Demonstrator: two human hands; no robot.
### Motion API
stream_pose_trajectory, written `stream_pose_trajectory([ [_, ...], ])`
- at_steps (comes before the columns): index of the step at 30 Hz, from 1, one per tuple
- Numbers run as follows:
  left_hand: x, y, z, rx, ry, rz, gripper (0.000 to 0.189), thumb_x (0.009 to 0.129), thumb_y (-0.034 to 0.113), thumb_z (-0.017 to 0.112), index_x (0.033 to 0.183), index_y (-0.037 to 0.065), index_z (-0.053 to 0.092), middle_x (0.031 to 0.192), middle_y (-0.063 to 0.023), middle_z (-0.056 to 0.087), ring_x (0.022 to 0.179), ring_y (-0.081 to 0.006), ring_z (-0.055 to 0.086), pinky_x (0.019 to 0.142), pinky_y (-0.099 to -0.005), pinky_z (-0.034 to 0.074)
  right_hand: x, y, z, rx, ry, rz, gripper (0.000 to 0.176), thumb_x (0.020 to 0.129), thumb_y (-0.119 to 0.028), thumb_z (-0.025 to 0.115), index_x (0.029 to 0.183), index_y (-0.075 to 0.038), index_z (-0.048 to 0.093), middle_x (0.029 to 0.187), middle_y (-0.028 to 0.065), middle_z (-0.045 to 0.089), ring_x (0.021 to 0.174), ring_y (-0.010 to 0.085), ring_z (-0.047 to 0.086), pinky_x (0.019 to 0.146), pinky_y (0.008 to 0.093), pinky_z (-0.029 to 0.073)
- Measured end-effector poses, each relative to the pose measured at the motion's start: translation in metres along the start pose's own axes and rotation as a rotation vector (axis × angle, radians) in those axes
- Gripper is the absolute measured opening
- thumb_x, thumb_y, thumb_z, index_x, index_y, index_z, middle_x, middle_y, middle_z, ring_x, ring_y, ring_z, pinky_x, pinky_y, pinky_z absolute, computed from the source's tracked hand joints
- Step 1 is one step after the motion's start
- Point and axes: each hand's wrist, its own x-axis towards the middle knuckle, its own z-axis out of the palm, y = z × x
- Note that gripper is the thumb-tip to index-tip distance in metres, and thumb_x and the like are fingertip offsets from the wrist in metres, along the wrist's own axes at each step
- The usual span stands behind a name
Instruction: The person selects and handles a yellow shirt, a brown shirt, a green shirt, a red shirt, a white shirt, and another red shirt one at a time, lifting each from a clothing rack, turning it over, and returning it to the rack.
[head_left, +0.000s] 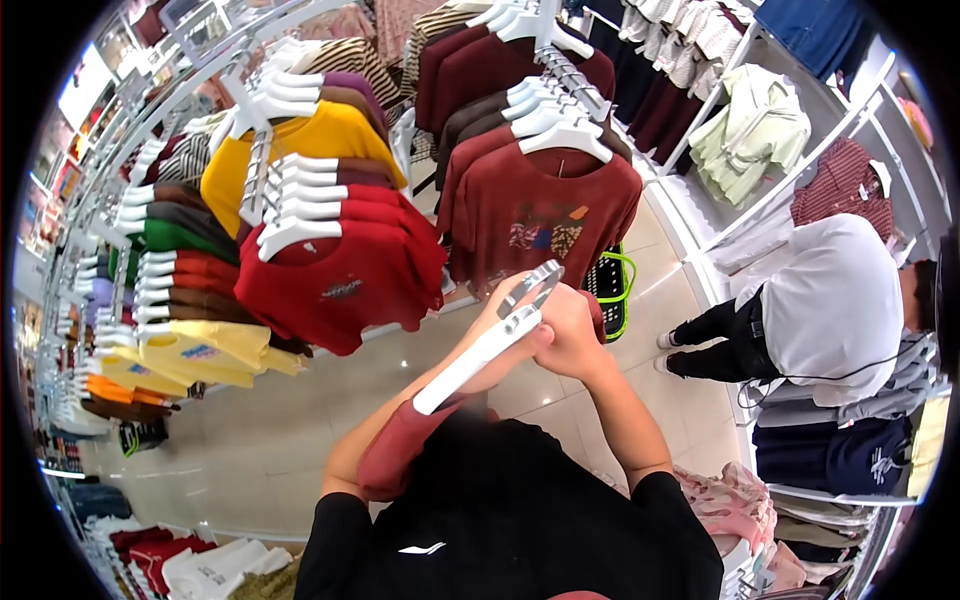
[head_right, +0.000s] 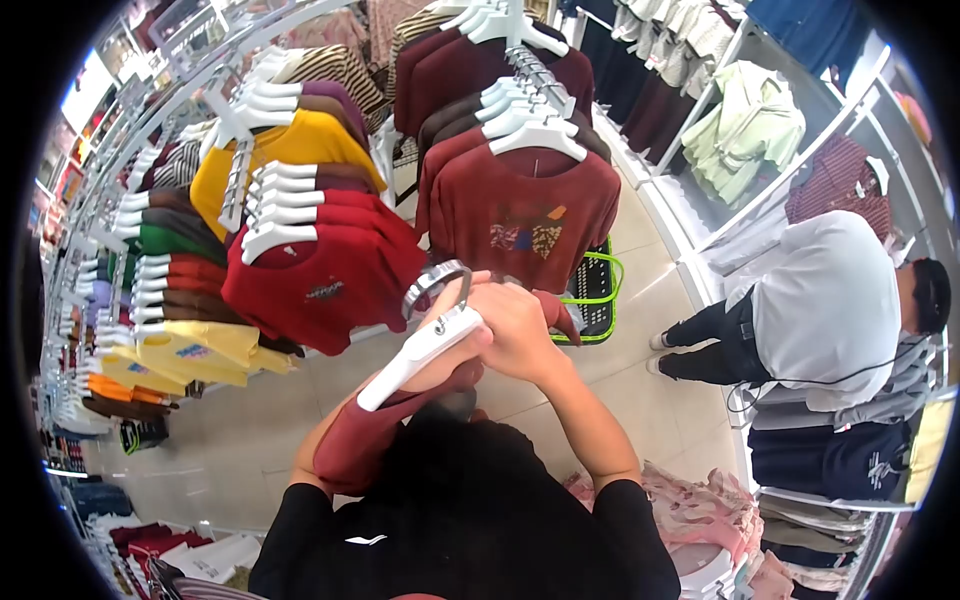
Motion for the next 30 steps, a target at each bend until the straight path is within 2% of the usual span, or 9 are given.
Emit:
stream_pose_trajectory([
  [5, 0.032, -0.022, -0.069, -0.192, -0.346, -0.345, 0.054, 0.098, 0.019, 0.071, 0.144, 0.002, 0.05, 0.136, -0.008, 0.058, 0.125, -0.0174, 0.054, 0.108, -0.0321, 0.042, 0.005, 0.057, -0.022, -0.251, 0.068, 0.14, 0.02, 0.07, 0.0, 0.075, 0.088, -0.007, 0.07, 0.084, 0.0108, 0.07, 0.078, 0.0331, 0.068, 0.071, 0.0398, 0.054],
  [9, 0.012, -0.087, -0.124, -0.251, 0.037, -0.652, 0.037, 0.101, 0.015, 0.06, 0.136, 0.003, 0.06, 0.128, -0.0065, 0.065, 0.118, -0.0155, 0.058, 0.105, -0.0304, 0.045, 0.025, 0.101, -0.065, -0.212, 0.114, 0.5, 0.025, 0.08, -0.001, 0.074, 0.105, -0.003, 0.072, 0.099, 0.0164, 0.074, 0.094, 0.0356, 0.072, 0.081, 0.0389, 0.056],
  [12, -0.101, -0.308, -0.199, 0.103, 0.409, -0.534, 0.029, 0.099, 0.024, 0.064, 0.116, 0.001, 0.068, 0.107, -0.0092, 0.071, 0.1, -0.0192, 0.066, 0.09, -0.0348, 0.053, 0.033, 0.159, -0.09, -0.22, 0.155, 0.596, 0.032, 0.085, -0.005, 0.075, 0.116, -0.005, 0.07, 0.103, 0.0137, 0.076, 0.097, 0.031, 0.074, 0.084, 0.0368, 0.055],
  [14, -0.178, -0.355, -0.207, 0.501, 0.55, -0.766, 0.031, 0.096, 0.027, 0.061, 0.102, -0.002, 0.069, 0.094, -0.02, 0.075, 0.085, -0.0326, 0.071, 0.08, -0.0435, 0.055, 0.047, 0.188, -0.103, -0.24, 0.143, 0.601, 0.033, 0.085, -0.007, 0.076, 0.118, -0.006, 0.07, 0.103, 0.0138, 0.076, 0.097, 0.031, 0.074, 0.085, 0.0371, 0.055],
  [17, -0.298, -0.405, -0.192, 0.903, 0.15, -1.101, 0.03, 0.091, 0.028, 0.055, 0.094, 0.007, 0.076, 0.107, -0.025, 0.073, 0.102, -0.0432, 0.069, 0.087, -0.0529, 0.055, 0.059, 0.231, -0.11, -0.35, 0.084, 0.58, 0.034, 0.086, -0.012, 0.076, 0.118, -0.005, 0.068, 0.105, 0.017, 0.075, 0.098, 0.0349, 0.072, 0.086, 0.0392, 0.054],
  [18, -0.348, -0.448, -0.196, 1.064, -0.503, -0.955, 0.029, 0.089, 0.03, 0.057, 0.095, 0.009, 0.076, 0.107, -0.0222, 0.073, 0.106, -0.0412, 0.068, 0.091, -0.0512, 0.055, 0.063, 0.241, -0.11, -0.383, 0.049, 0.591, 0.034, 0.086, -0.011, 0.076, 0.118, -0.003, 0.068, 0.105, 0.0182, 0.074, 0.098, 0.0352, 0.071, 0.087, 0.039, 0.053],
  [19, -0.372, -0.438, -0.178, 0.76, -0.299, -1.249, 0.026, 0.087, 0.028, 0.06, 0.099, 0.01, 0.075, 0.105, -0.0197, 0.073, 0.11, -0.0393, 0.067, 0.093, -0.0497, 0.055, 0.069, 0.251, -0.11, -0.415, 0.013, 0.597, 0.034, 0.087, -0.01, 0.075, 0.118, -0.001, 0.067, 0.106, 0.0193, 0.074, 0.098, 0.0355, 0.071, 0.088, 0.0389, 0.053],
  [26, -0.405, -0.433, -0.128, 0.925, -0.457, -1.086, 0.027, 0.087, 0.029, 0.063, 0.102, 0.01, 0.076, 0.102, -0.0194, 0.073, 0.112, -0.0389, 0.066, 0.094, -0.0486, 0.055, 0.052, 0.33, -0.09, -0.457, -0.084, 0.585, 0.036, 0.087, -0.014, 0.076, 0.122, -0.006, 0.069, 0.108, 0.0194, 0.075, 0.106, 0.0363, 0.071, 0.09, 0.0403, 0.054],
  [30, -0.326, -0.395, -0.115, 0.534, 0.558, -1.157, 0.024, 0.087, 0.023, 0.067, 0.101, 0.007, 0.075, 0.098, -0.0191, 0.073, 0.098, -0.0367, 0.07, 0.087, -0.0435, 0.057, 0.052, 0.361, -0.077, -0.39, 0.0, 0.622, 0.037, 0.087, -0.006, 0.075, 0.124, -0.003, 0.069, 0.112, 0.0156, 0.076, 0.108, 0.028, 0.073, 0.094, 0.036, 0.053],
])
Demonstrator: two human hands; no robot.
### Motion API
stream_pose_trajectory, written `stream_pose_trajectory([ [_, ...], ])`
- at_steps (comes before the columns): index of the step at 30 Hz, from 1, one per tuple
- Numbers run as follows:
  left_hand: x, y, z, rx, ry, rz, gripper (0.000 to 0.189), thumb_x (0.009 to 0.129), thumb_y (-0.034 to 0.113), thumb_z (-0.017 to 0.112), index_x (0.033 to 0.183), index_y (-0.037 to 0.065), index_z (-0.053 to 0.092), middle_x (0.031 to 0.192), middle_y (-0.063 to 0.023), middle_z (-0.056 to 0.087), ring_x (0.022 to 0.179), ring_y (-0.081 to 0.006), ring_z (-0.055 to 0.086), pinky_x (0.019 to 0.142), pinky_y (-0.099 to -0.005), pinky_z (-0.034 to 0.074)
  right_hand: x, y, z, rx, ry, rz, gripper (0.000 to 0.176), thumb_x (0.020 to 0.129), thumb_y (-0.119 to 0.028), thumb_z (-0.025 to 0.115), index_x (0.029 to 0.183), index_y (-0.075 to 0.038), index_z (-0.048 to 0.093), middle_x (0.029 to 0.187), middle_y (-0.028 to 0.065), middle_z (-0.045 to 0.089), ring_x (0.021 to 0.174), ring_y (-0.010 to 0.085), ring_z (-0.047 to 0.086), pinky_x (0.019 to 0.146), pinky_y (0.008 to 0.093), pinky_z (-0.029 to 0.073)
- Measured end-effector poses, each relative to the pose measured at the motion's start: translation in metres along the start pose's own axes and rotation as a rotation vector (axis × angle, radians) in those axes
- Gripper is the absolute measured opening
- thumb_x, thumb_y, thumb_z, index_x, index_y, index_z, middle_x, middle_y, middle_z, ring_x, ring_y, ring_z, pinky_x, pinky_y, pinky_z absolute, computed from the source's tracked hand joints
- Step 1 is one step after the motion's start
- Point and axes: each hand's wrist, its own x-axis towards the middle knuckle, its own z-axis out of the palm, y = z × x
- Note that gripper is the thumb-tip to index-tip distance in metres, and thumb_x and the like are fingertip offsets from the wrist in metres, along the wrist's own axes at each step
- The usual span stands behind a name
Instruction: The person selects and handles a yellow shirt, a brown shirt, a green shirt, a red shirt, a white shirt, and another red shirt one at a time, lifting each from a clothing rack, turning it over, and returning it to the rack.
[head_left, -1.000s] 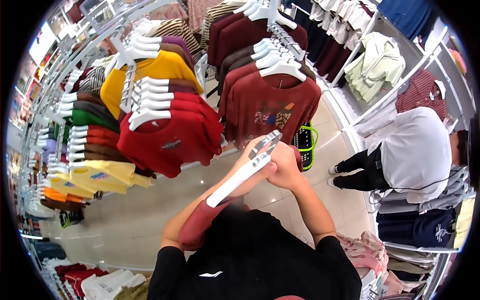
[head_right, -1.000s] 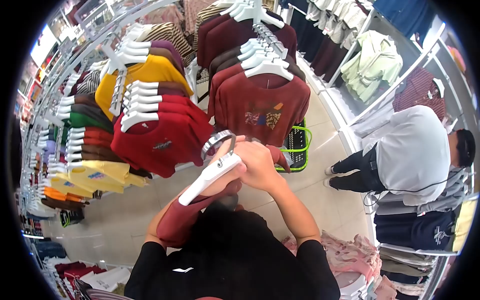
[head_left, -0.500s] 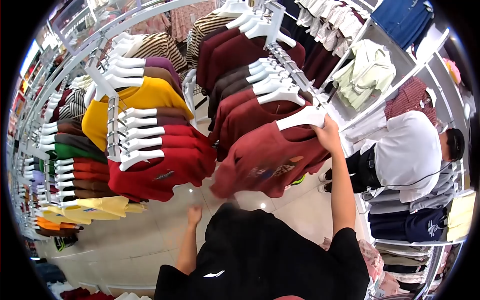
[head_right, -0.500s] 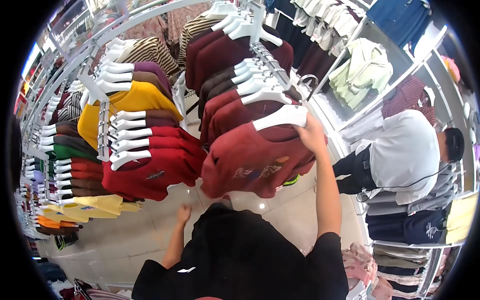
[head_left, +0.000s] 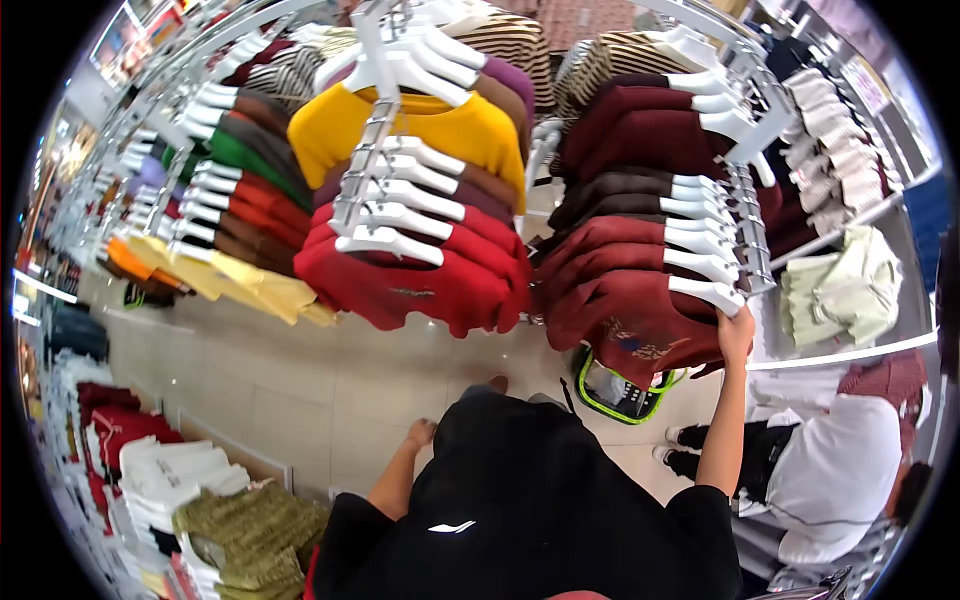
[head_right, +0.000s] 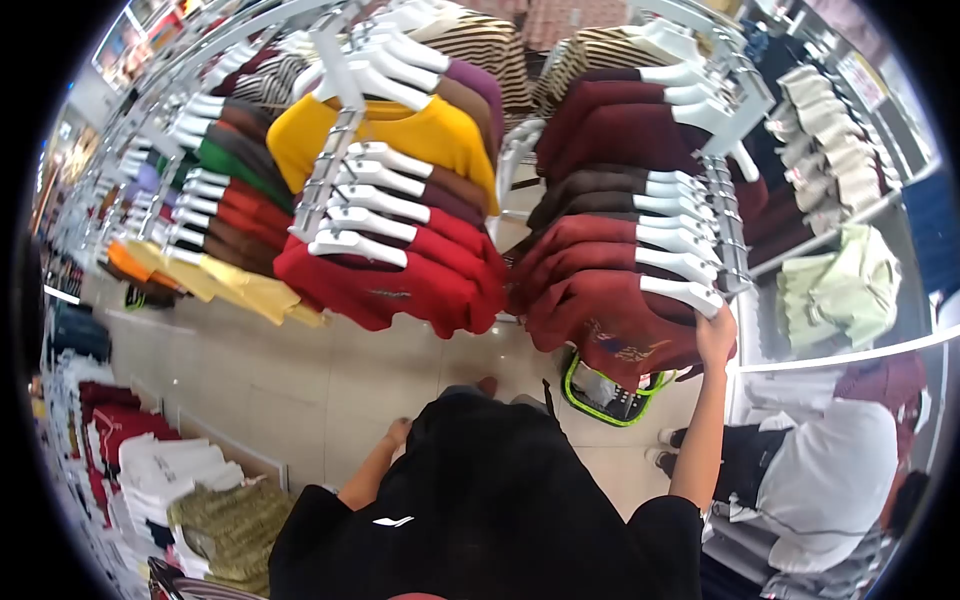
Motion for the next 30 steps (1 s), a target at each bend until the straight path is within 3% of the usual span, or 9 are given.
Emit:
stream_pose_trajectory([
  [4, 0.008, 0.065, -0.004, -0.383, 0.033, -0.088, 0.023, 0.095, 0.021, 0.063, 0.104, 0.002, 0.071, 0.088, -0.0151, 0.076, 0.089, -0.0271, 0.073, 0.079, -0.0367, 0.057, -0.003, -0.005, 0.006, 0.019, 0.103, -0.146, 0.041, 0.085, -0.004, 0.076, 0.124, 0.0, 0.063, 0.111, 0.0196, 0.069, 0.107, 0.0379, 0.066, 0.096, 0.0408, 0.049],
  [7, -0.011, 0.103, -0.024, -0.421, 0.205, 0.168, 0.025, 0.097, 0.022, 0.062, 0.108, 0.001, 0.07, 0.091, -0.014, 0.076, 0.087, -0.0272, 0.073, 0.079, -0.0385, 0.056, -0.021, -0.026, -0.005, -0.052, 0.211, -0.299, 0.049, 0.082, -0.005, 0.078, 0.126, 0.002, 0.058, 0.122, 0.0232, 0.058, 0.116, 0.0433, 0.055, 0.103, 0.0472, 0.043],
  [9, -0.026, 0.118, -0.052, -0.439, 0.358, 0.306, 0.025, 0.098, 0.021, 0.063, 0.11, 0.001, 0.071, 0.093, -0.0148, 0.076, 0.085, -0.0275, 0.073, 0.077, -0.0392, 0.056, -0.042, -0.041, -0.013, -0.005, 0.356, -0.333, 0.043, 0.086, -0.005, 0.075, 0.125, 0.003, 0.059, 0.121, 0.02, 0.06, 0.114, 0.0378, 0.058, 0.101, 0.0452, 0.045],
  [13, -0.175, 0.288, -0.197, -0.28, 0.765, 0.384, 0.015, 0.098, 0.012, 0.066, 0.107, 0.002, 0.072, 0.096, -0.0121, 0.074, 0.079, -0.0234, 0.07, 0.07, -0.0327, 0.054, -0.109, -0.012, 0.019, 0.266, 0.579, -0.051, 0.024, 0.092, -0.001, 0.069, 0.113, 0.004, 0.059, 0.11, 0.0141, 0.06, 0.1, 0.0254, 0.06, 0.092, 0.0365, 0.05],
  [17, -0.345, 0.397, -0.259, 0.05, 1.358, 0.756, 0.013, 0.088, -0.004, 0.07, 0.1, 0.001, 0.073, 0.092, -0.0122, 0.072, 0.079, -0.0237, 0.066, 0.068, -0.0295, 0.05, -0.174, -0.061, 0.054, 0.507, 0.168, 0.024, 0.015, 0.091, 0.005, 0.065, 0.105, 0.0, 0.062, 0.102, 0.0067, 0.058, 0.09, 0.0175, 0.059, 0.078, 0.029, 0.049],
  [20, -0.433, 0.413, -0.253, 0.33, 1.756, 1.263, 0.022, 0.1, 0.021, 0.056, 0.111, 0.006, 0.067, 0.093, -0.0115, 0.067, 0.069, -0.0229, 0.058, 0.056, -0.0325, 0.042, -0.191, -0.073, 0.079, 0.724, -0.055, -0.068, 0.011, 0.091, 0.005, 0.065, 0.101, 0.0, 0.064, 0.102, 0.0051, 0.058, 0.084, 0.0125, 0.057, 0.071, 0.0246, 0.048],
  [23, -0.482, 0.435, -0.245, 0.552, 2.083, 1.419, 0.032, 0.105, 0.038, 0.041, 0.119, 0.016, 0.061, 0.106, -0.0091, 0.064, 0.06, -0.0216, 0.056, 0.051, -0.0301, 0.035, -0.19, -0.096, 0.085, 0.826, -0.227, -0.121, 0.013, 0.089, 0.007, 0.064, 0.099, 0.0, 0.064, 0.102, 0.0045, 0.058, 0.084, 0.0111, 0.056, 0.07, 0.0231, 0.047],
  [27, -0.504, 0.46, -0.222, 0.736, 1.92, 1.289, 0.03, 0.102, 0.044, 0.045, 0.103, 0.021, 0.064, 0.09, 0.0008, 0.065, 0.055, -0.0148, 0.047, 0.055, -0.0272, 0.032, -0.182, -0.117, 0.083, 0.869, -0.365, -0.203, 0.014, 0.087, 0.008, 0.064, 0.097, 0.0, 0.065, 0.101, 0.0046, 0.058, 0.083, 0.0109, 0.056, 0.07, 0.0226, 0.046],
  [30, -0.524, 0.448, -0.213, 0.711, 1.865, 1.178, 0.024, 0.104, 0.042, 0.043, 0.108, 0.027, 0.062, 0.099, 0.0079, 0.063, 0.053, -0.0132, 0.05, 0.056, -0.0256, 0.03, -0.181, -0.126, 0.09, 0.89, -0.432, -0.217, 0.014, 0.086, 0.009, 0.064, 0.096, 0.0, 0.065, 0.1, 0.0044, 0.058, 0.082, 0.0105, 0.055, 0.07, 0.0226, 0.046],
])
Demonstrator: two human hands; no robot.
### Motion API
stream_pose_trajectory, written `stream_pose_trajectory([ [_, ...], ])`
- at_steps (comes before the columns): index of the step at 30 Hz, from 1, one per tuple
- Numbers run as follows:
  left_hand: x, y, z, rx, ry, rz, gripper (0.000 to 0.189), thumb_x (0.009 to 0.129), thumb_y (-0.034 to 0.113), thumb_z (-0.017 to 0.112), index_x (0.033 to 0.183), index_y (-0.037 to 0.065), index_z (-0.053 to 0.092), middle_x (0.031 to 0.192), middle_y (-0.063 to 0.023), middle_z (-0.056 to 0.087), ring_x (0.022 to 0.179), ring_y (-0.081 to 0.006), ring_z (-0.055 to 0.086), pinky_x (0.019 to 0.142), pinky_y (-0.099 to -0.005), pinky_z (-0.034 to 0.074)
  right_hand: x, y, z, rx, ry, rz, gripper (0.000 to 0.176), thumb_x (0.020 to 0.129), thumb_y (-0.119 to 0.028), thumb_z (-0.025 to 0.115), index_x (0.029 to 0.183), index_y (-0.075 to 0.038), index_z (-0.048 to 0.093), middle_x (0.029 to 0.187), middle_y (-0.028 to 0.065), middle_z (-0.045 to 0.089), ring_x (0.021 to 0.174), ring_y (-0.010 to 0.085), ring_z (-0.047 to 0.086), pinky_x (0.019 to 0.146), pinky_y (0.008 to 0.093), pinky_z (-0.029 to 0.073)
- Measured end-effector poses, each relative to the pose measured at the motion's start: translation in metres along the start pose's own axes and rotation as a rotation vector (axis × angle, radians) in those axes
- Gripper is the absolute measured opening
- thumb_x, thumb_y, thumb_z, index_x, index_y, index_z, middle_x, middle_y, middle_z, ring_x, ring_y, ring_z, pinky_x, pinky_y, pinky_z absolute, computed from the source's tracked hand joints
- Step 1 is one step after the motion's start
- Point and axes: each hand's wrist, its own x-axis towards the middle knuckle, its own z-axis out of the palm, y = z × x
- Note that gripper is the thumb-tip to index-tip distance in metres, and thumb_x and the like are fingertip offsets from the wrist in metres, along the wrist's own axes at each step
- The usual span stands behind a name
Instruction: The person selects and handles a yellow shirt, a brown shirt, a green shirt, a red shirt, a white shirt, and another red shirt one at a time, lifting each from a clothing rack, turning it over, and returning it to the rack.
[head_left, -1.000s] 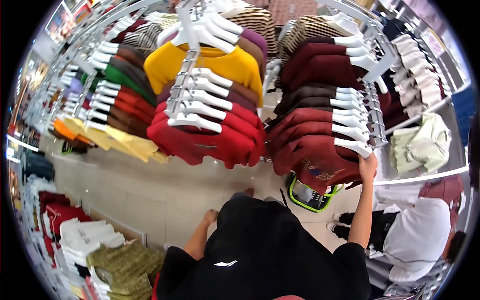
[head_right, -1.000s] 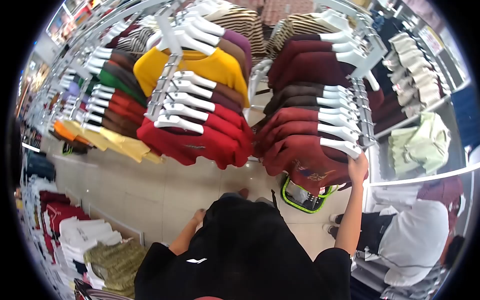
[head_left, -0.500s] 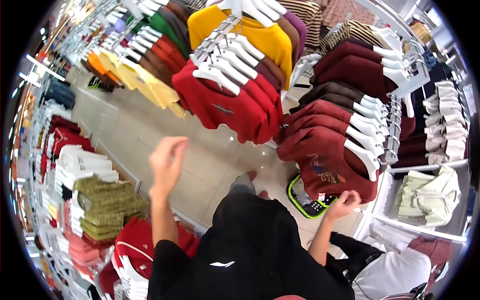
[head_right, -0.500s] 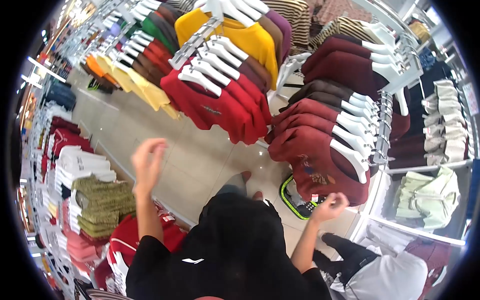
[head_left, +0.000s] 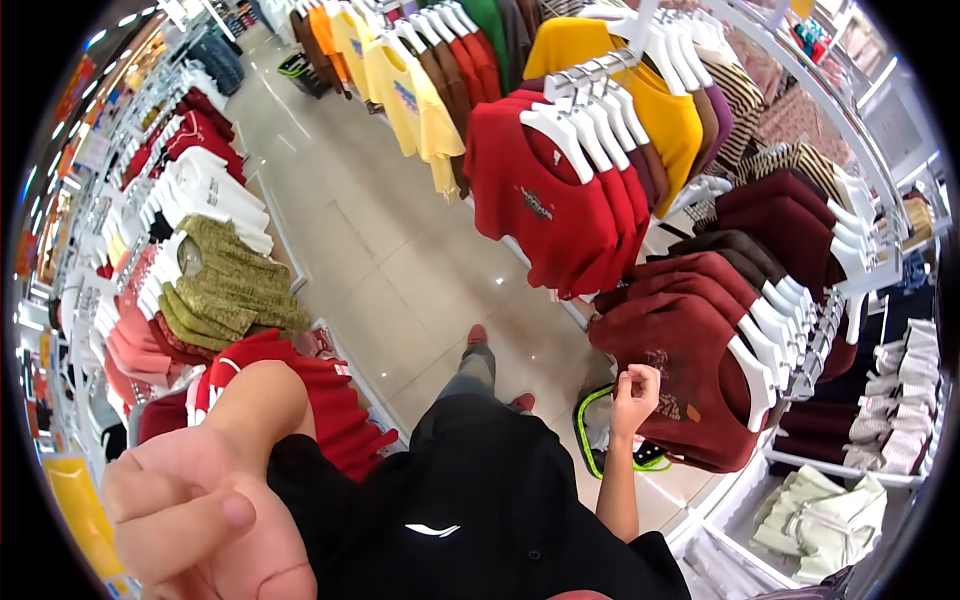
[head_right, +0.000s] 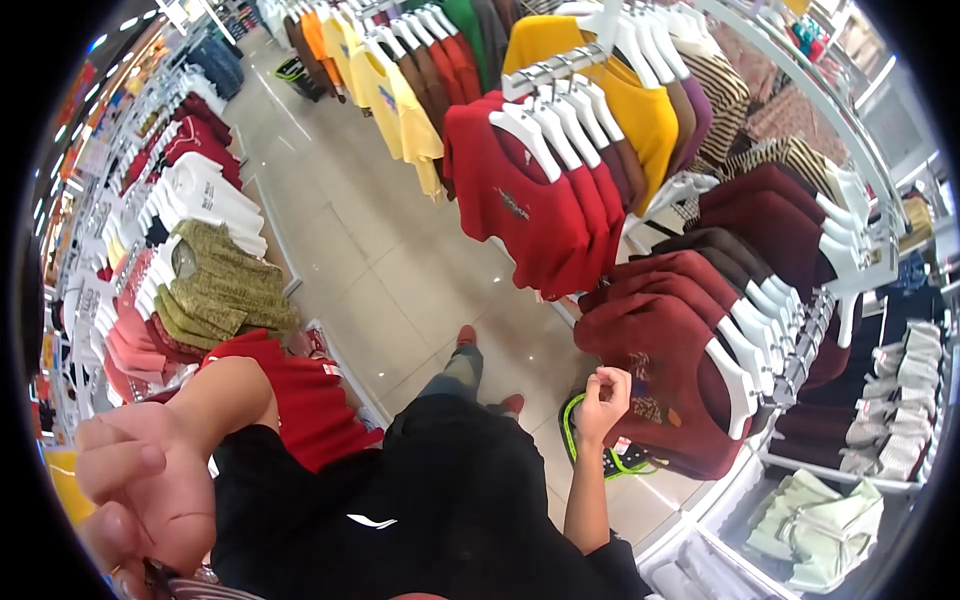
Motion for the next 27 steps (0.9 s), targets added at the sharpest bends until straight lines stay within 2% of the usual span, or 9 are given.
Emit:
stream_pose_trajectory([
  [2, 0.018, 0.013, -0.012, -0.027, -0.243, -0.249, 0.015, 0.101, 0.032, 0.045, 0.112, 0.026, 0.054, 0.1, -0.0001, 0.061, 0.056, -0.0201, 0.054, 0.055, -0.0318, 0.036, -0.001, 0.001, 0.009, 0.005, -0.027, 0.003, 0.014, 0.085, 0.01, 0.064, 0.095, 0.0, 0.065, 0.099, 0.0038, 0.058, 0.081, 0.0101, 0.054, 0.071, 0.0227, 0.045],
  [4, 0.07, 0.034, -0.01, -0.132, -0.669, -0.678, 0.021, 0.091, 0.013, 0.056, 0.107, 0.016, 0.042, 0.082, -0.022, 0.058, 0.062, -0.0331, 0.055, 0.055, -0.0455, 0.051, 0.0, -0.002, 0.018, -0.013, -0.053, -0.018, 0.014, 0.087, 0.011, 0.064, 0.096, 0.0, 0.064, 0.099, 0.0025, 0.058, 0.08, 0.0089, 0.053, 0.071, 0.0223, 0.044],
  [6, 0.011, 0.004, -0.011, -0.028, -0.145, -0.291, 0.014, 0.089, 0.025, 0.063, 0.078, 0.023, 0.054, 0.069, 0.0046, 0.059, 0.054, -0.0119, 0.045, 0.057, -0.0277, 0.036, 0.003, -0.006, 0.028, -0.039, -0.079, -0.014, 0.015, 0.087, 0.011, 0.064, 0.096, 0.0, 0.064, 0.098, 0.0014, 0.057, 0.08, 0.0084, 0.053, 0.071, 0.0222, 0.044],
  [9, -0.019, -0.026, -0.012, 0.042, 0.116, -0.067, 0.009, 0.087, 0.019, 0.064, 0.085, 0.02, 0.056, 0.074, 0.0013, 0.061, 0.057, -0.0137, 0.048, 0.058, -0.0279, 0.039, 0.014, 0.003, 0.048, -0.06, -0.126, -0.052, 0.015, 0.086, 0.011, 0.064, 0.096, 0.0, 0.064, 0.097, 0.002, 0.058, 0.082, 0.0087, 0.055, 0.072, 0.0219, 0.045],
  [14, -0.036, -0.063, -0.014, 0.05, 0.185, -0.05, 0.014, 0.085, 0.011, 0.066, 0.096, 0.016, 0.06, 0.083, -0.0042, 0.065, 0.062, -0.0166, 0.055, 0.06, -0.0283, 0.044, 0.065, -0.02, 0.089, -0.223, -0.076, -0.236, 0.011, 0.088, 0.006, 0.064, 0.096, 0.0, 0.066, 0.097, 0.0077, 0.061, 0.085, 0.0198, 0.06, 0.079, 0.0308, 0.05],
  [15, -0.041, -0.071, -0.014, 0.05, 0.202, -0.06, 0.016, 0.084, 0.009, 0.067, 0.098, 0.015, 0.061, 0.084, -0.0053, 0.066, 0.063, -0.0172, 0.056, 0.061, -0.0283, 0.045, 0.077, -0.015, 0.093, -0.164, -0.07, -0.125, 0.012, 0.088, 0.005, 0.064, 0.098, 0.0, 0.065, 0.102, 0.0099, 0.061, 0.089, 0.0215, 0.061, 0.081, 0.0321, 0.051],
  [18, -0.061, -0.093, -0.008, 0.028, 0.251, -0.131, 0.024, 0.083, 0.004, 0.068, 0.104, 0.013, 0.063, 0.09, -0.0086, 0.068, 0.066, -0.019, 0.06, 0.062, -0.0285, 0.048, 0.128, -0.041, 0.117, -0.352, 0.017, -0.309, 0.026, 0.088, 0.0, 0.068, 0.113, 0.001, 0.063, 0.113, 0.0135, 0.059, 0.102, 0.0262, 0.059, 0.091, 0.0369, 0.049],
  [23, -0.132, -0.113, 0.011, -0.191, 0.07, -0.766, 0.038, 0.08, -0.005, 0.07, 0.115, 0.009, 0.068, 0.098, -0.0141, 0.072, 0.072, -0.0219, 0.066, 0.064, -0.0289, 0.053, 0.195, -0.053, 0.163, -0.503, -0.071, -0.372, 0.051, 0.088, -0.008, 0.074, 0.133, 0.002, 0.054, 0.128, 0.0187, 0.055, 0.117, 0.0357, 0.054, 0.101, 0.0431, 0.045],
  [27, -0.27, -0.152, 0.038, -0.105, -0.726, -1.395, 0.032, 0.096, 0.011, 0.061, 0.128, 0.005, 0.06, 0.116, -0.0185, 0.07, 0.089, -0.0356, 0.071, 0.08, -0.0447, 0.057, 0.218, -0.037, 0.199, -0.697, -0.094, -0.388, 0.054, 0.09, -0.019, 0.077, 0.134, 0.001, 0.054, 0.129, 0.0201, 0.055, 0.123, 0.0388, 0.05, 0.108, 0.0476, 0.039],
])
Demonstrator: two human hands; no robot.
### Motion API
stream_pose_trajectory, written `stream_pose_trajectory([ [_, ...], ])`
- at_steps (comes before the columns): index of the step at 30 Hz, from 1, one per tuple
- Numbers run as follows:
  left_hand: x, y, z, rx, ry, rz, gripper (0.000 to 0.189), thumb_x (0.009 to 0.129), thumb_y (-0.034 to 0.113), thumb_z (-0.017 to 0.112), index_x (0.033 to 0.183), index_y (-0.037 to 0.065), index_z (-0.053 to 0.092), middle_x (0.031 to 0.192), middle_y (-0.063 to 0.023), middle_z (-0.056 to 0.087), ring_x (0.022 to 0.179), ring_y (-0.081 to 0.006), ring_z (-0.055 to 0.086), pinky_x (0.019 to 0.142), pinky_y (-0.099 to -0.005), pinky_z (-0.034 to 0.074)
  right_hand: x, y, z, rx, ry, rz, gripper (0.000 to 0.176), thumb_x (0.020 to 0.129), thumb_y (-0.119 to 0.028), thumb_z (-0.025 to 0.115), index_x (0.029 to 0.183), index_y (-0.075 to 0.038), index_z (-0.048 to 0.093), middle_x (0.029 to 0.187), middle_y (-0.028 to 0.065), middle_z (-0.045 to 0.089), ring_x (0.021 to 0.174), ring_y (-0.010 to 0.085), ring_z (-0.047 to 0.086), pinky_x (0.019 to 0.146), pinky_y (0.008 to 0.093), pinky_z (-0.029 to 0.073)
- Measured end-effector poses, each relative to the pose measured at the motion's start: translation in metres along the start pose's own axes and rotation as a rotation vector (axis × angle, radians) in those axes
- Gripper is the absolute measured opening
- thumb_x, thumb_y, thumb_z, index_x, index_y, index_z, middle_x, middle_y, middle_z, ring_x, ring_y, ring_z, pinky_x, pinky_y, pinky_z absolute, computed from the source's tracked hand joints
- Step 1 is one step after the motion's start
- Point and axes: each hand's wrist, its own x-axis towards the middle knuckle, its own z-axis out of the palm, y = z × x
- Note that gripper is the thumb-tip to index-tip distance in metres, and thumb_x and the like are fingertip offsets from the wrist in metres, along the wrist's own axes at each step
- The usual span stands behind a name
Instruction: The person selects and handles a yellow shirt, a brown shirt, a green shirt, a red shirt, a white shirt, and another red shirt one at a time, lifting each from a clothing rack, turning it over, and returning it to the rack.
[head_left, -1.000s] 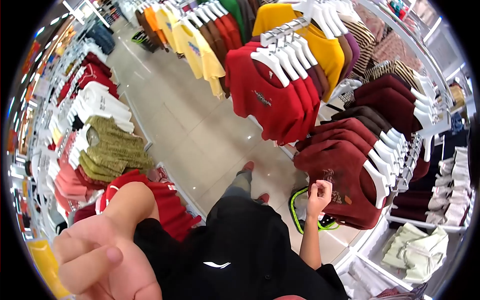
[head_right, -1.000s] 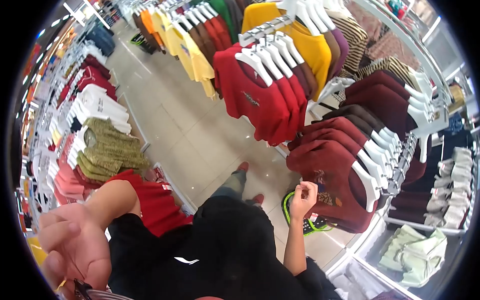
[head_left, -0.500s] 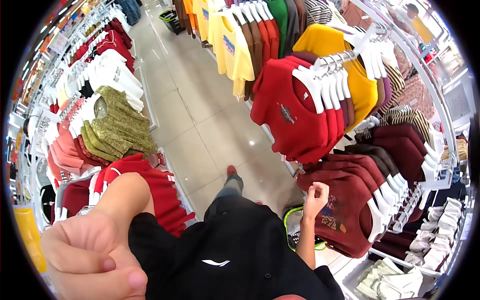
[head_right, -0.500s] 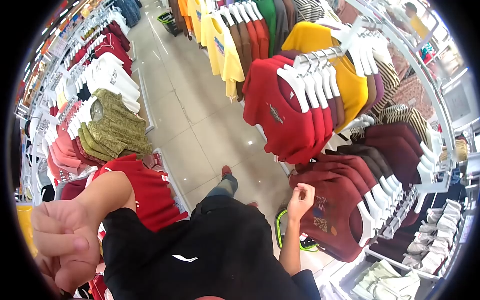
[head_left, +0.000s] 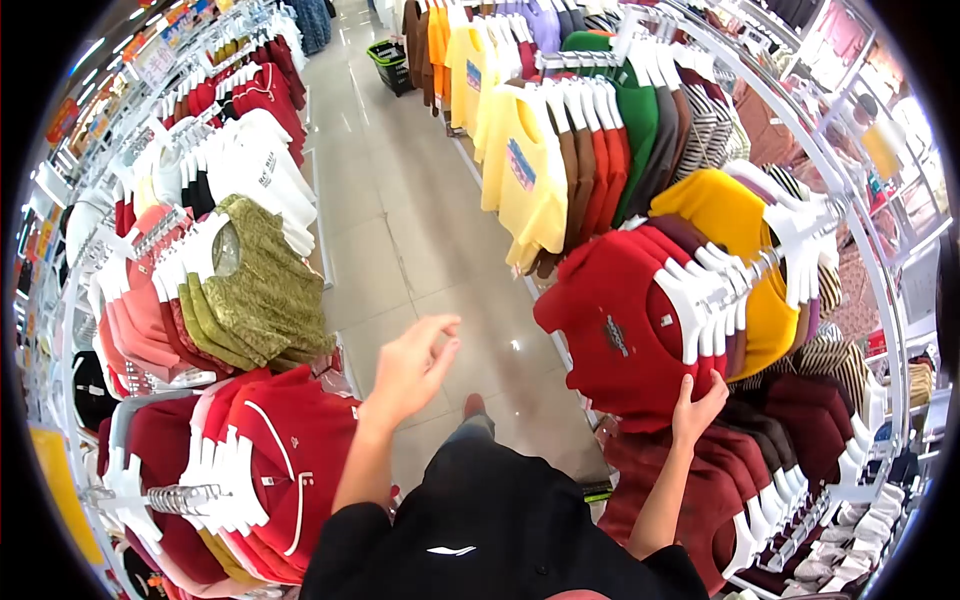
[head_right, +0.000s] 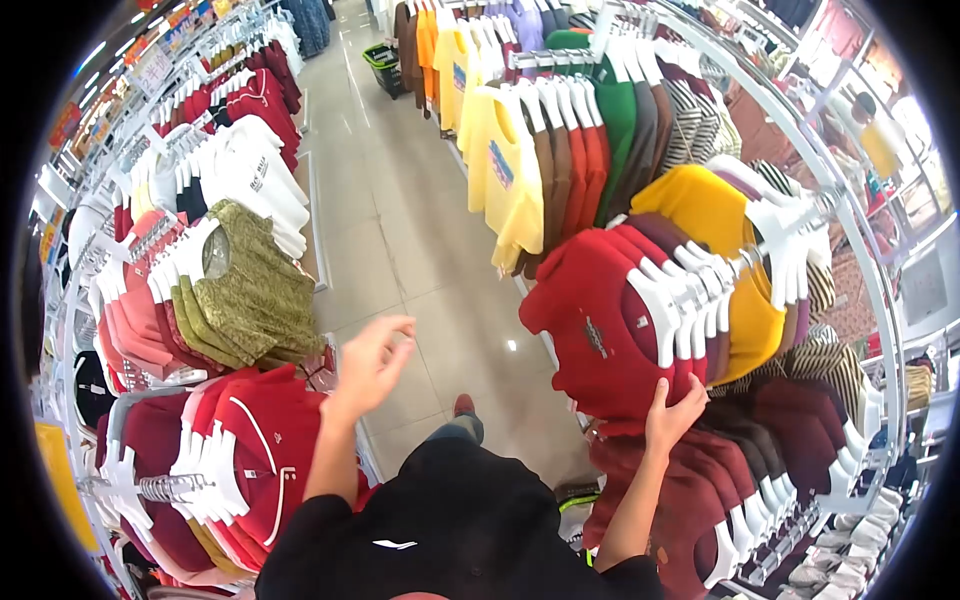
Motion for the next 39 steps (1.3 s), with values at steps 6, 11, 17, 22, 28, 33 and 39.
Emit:
stream_pose_trajectory([
  [6, -0.154, -0.351, 0.178, 0.389, -1.188, -0.701, 0.051, 0.091, 0.034, 0.067, 0.132, 0.006, 0.065, 0.131, -0.0235, 0.067, 0.121, -0.0388, 0.065, 0.102, -0.0513, 0.052, 0.007, -0.056, 0.037, -0.097, 0.295, -0.004, 0.041, 0.087, -0.017, 0.079, 0.12, 0.0, 0.062, 0.13, 0.0209, 0.053, 0.123, 0.0383, 0.05, 0.106, 0.0488, 0.039],
  [11, -0.304, -0.41, 0.226, -0.101, -0.613, -0.971, 0.037, 0.095, 0.033, 0.059, 0.113, 0.006, 0.076, 0.125, -0.0237, 0.069, 0.118, -0.0382, 0.066, 0.1, -0.0477, 0.052, 0.002, -0.093, 0.074, 0.033, 0.406, -0.089, 0.025, 0.087, -0.001, 0.072, 0.111, 0.001, 0.064, 0.117, 0.016, 0.059, 0.112, 0.0339, 0.056, 0.101, 0.0446, 0.045],
  [17, -0.277, -0.431, 0.222, 0.09, -0.729, -0.808, 0.03, 0.092, 0.024, 0.059, 0.109, 0.006, 0.077, 0.115, -0.0226, 0.072, 0.114, -0.037, 0.068, 0.098, -0.0458, 0.053, 0.027, -0.151, 0.121, 0.22, 0.281, -0.165, 0.017, 0.086, 0.007, 0.067, 0.101, 0.001, 0.064, 0.108, 0.0146, 0.06, 0.103, 0.0313, 0.058, 0.094, 0.0414, 0.048],
  [22, -0.173, -0.454, 0.205, -0.264, -0.314, -0.978, 0.029, 0.093, 0.024, 0.06, 0.102, 0.002, 0.075, 0.088, -0.0175, 0.075, 0.081, -0.0274, 0.072, 0.074, -0.0425, 0.056, 0.075, -0.2, 0.176, 0.543, -0.066, -0.119, 0.011, 0.091, 0.005, 0.064, 0.102, 0.001, 0.064, 0.1, 0.0083, 0.063, 0.091, 0.0187, 0.062, 0.081, 0.0291, 0.051],
  [28, -0.101, -0.419, 0.193, -0.559, 0.127, -1.007, 0.032, 0.098, 0.028, 0.061, 0.088, 0.001, 0.074, 0.075, -0.0096, 0.072, 0.068, -0.0161, 0.067, 0.062, -0.0356, 0.052, 0.141, -0.284, 0.241, 0.53, -0.203, -0.294, 0.024, 0.088, 0.003, 0.066, 0.112, 0.0, 0.064, 0.106, 0.0131, 0.064, 0.098, 0.0281, 0.064, 0.089, 0.037, 0.052],
  [33, -0.143, -0.445, 0.2, -0.404, -0.139, -1.052, 0.039, 0.097, 0.035, 0.06, 0.09, 0.0, 0.074, 0.077, -0.0114, 0.073, 0.072, -0.021, 0.07, 0.067, -0.0385, 0.054, 0.195, -0.328, 0.296, 0.396, -0.323, -0.301, 0.065, 0.087, -0.002, 0.071, 0.145, 0.003, 0.042, 0.138, 0.0241, 0.051, 0.134, 0.0392, 0.05, 0.112, 0.0444, 0.041],
  [39, -0.194, -0.44, 0.171, -0.078, -0.43, -1.038, 0.044, 0.093, 0.039, 0.059, 0.103, 0.0, 0.076, 0.097, -0.0241, 0.074, 0.095, -0.0359, 0.073, 0.083, -0.0466, 0.054, 0.239, -0.349, 0.359, 0.393, -0.313, -0.267, 0.068, 0.088, -0.011, 0.074, 0.147, 0.001, 0.043, 0.136, 0.0258, 0.055, 0.128, 0.0393, 0.056, 0.107, 0.0445, 0.045],
])
